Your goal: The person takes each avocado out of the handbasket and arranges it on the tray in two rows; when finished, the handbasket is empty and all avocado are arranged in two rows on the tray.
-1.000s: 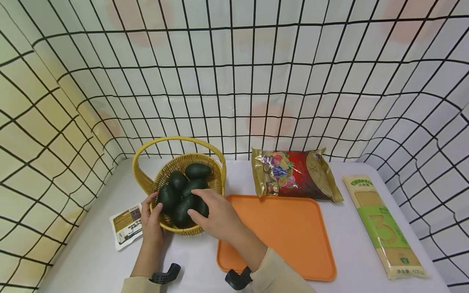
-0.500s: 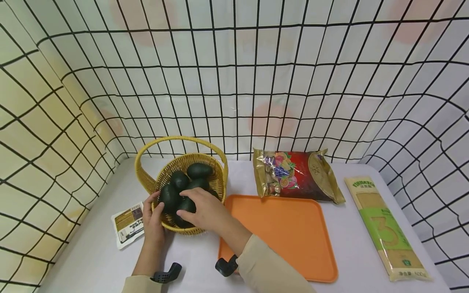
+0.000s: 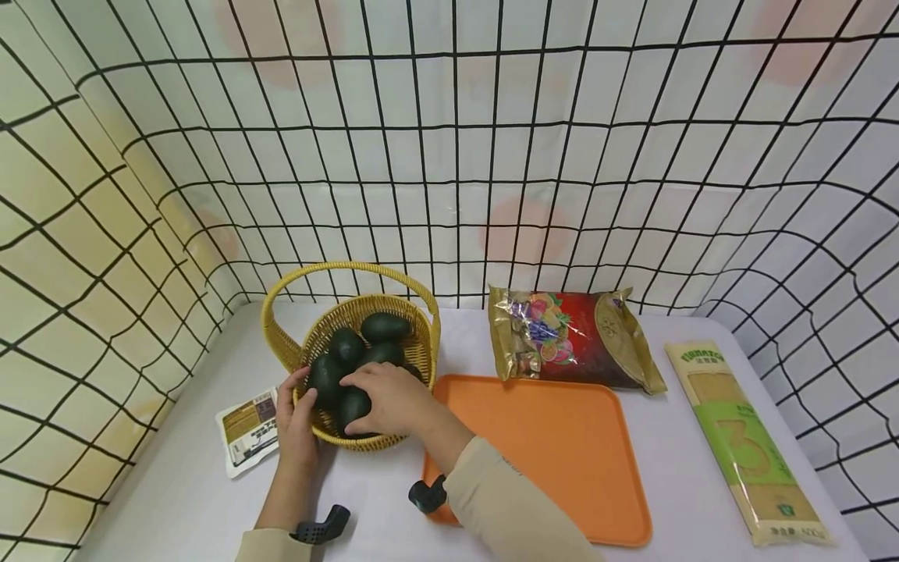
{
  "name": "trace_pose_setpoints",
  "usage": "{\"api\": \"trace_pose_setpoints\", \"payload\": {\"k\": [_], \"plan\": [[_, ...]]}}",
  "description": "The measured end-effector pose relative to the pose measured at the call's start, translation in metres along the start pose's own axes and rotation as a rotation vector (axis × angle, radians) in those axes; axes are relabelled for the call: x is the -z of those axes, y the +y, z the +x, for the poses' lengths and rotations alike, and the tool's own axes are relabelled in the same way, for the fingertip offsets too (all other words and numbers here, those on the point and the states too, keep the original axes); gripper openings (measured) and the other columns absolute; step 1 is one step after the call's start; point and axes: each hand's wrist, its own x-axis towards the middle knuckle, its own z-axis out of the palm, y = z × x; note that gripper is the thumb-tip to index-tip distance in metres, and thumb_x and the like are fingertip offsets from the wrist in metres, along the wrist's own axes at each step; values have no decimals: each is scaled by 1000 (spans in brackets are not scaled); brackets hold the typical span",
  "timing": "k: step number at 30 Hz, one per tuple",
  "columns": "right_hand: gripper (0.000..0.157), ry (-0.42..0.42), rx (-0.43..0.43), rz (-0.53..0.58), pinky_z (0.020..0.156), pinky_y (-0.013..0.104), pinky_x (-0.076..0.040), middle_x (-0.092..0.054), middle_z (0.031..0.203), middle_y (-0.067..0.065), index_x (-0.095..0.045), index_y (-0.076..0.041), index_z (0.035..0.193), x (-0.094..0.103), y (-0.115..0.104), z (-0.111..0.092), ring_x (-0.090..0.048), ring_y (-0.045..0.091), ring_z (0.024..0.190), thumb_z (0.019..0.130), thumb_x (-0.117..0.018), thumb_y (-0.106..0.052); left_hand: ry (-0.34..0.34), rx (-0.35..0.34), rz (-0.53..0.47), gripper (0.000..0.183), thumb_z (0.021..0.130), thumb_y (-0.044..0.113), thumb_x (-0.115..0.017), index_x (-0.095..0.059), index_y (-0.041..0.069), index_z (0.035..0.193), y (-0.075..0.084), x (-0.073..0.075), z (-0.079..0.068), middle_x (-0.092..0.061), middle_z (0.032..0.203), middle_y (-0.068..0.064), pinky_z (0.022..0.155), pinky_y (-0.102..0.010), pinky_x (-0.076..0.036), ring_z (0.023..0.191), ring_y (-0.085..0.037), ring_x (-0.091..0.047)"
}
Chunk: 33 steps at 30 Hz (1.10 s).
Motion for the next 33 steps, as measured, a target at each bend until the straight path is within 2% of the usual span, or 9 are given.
{"api": "trace_pose_setpoints", "payload": {"k": [7, 12, 18, 21, 27, 33], "plan": [[73, -4, 35, -122, 113, 44, -42, -57, 147, -4, -56, -33, 145, -5, -1, 1, -53, 22, 135, 80, -82, -55, 3, -6, -7, 40, 102, 8, -44, -49, 2, 141, -1, 0, 0, -42, 156, -9, 113, -32, -31, 146, -23, -34], [71, 1, 22, -159, 113, 42, -42, -58, 144, -4, -58, -34, 143, -8, -1, 1, -53, 21, 132, 80, -80, -58, -3, 5, -22, 40, 102, 10, -44, -48, 2, 142, -1, 0, -1, -41, 157, -8, 116, -37, -30, 148, -23, -33], [60, 38, -15, -172, 107, 40, -43, -61, 129, -2, -67, -35, 128, -8, -2, 0, -56, 20, 121, 77, -79, -65, -11, 1, -26, 40, 102, 9, -44, -47, 2, 142, 0, 0, 0, -40, 157, -8, 119, -44, -28, 149, -25, -32], [61, 31, -25, -179, 106, 40, -44, -61, 127, -2, -67, -34, 129, -7, -3, 0, -58, 19, 119, 78, -77, -66, -8, 1, -22, 40, 102, 9, -44, -47, 2, 142, 0, 0, -1, -39, 157, -8, 120, -47, -27, 149, -25, -31], [62, 17, -19, -209, 109, 41, -42, -66, 133, -6, -67, -33, 131, -9, -3, 2, -56, 20, 126, 80, -72, -69, -11, 0, -13, 40, 103, 10, -45, -48, 3, 142, 0, 0, -1, -39, 157, -8, 118, -42, -30, 148, -25, -32], [59, 44, -14, -157, 109, 43, -43, -66, 133, -5, -67, -32, 130, -8, -4, -1, -57, 21, 125, 82, -72, -67, -3, 2, -10, 39, 103, 11, -45, -48, 3, 141, 2, -1, -1, -40, 157, -9, 116, -37, -31, 147, -24, -33]]}}
